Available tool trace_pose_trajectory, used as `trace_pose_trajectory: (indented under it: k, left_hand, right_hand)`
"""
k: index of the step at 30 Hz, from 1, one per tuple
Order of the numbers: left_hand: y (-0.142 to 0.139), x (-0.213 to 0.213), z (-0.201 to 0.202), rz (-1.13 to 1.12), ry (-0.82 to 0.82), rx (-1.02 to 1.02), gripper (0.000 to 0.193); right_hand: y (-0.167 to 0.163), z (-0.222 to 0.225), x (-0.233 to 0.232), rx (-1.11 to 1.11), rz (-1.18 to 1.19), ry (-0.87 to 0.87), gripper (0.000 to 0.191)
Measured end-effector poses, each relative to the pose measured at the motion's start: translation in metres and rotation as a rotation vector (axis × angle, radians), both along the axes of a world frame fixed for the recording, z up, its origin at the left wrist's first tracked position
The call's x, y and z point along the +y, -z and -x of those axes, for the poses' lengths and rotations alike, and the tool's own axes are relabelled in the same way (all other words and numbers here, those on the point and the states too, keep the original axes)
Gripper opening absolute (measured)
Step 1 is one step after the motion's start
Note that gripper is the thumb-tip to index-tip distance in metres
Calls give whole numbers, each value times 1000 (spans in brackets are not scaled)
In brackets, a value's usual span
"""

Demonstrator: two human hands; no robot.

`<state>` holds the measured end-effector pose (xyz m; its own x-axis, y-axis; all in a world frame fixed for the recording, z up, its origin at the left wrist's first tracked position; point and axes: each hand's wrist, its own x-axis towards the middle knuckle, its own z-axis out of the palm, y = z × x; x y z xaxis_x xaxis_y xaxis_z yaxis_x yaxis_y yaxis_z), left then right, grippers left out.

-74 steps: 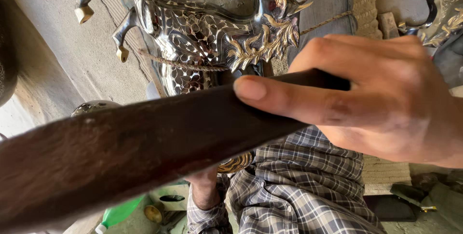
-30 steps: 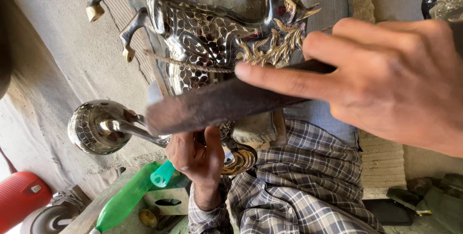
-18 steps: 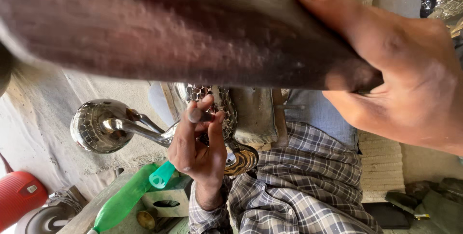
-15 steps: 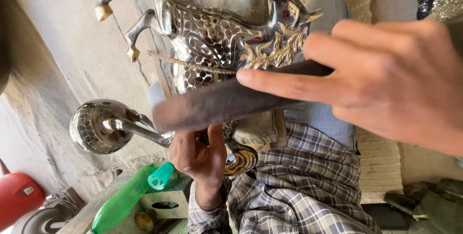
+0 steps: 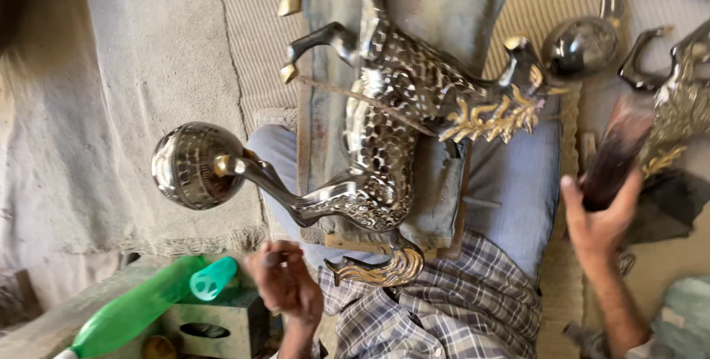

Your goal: The person uses a hammer and chisel to shape a small metal piece on a metal horse figurine, then applies liquid to a sharpening stone and sharpens the chisel on it. The person repeatedly strokes the chisel on the stone while holding it steady.

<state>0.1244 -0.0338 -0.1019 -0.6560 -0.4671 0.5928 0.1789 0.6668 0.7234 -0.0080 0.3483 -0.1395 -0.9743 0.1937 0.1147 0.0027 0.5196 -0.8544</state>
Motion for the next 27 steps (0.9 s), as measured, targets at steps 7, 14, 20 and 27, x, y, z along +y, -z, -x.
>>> trace_pose_trajectory:
  k: [7,14,20,27]
  left_hand:
    - [26,18,12,-300,156,111,40]
    - [0,36,28,-253,169,34,41]
    - [-18,66,55,-175,108,-22,40]
    - [-25,46,50,-139,201,-67,37]
  right_hand:
    - [-2,-26,-28,-104,-350,-5,66]
    - [-55,31,-85,71,-224,-100,60]
    - [-61,121,-114,104,-285,-136,23]
    - [-36,183,-119,1,137,-250,35]
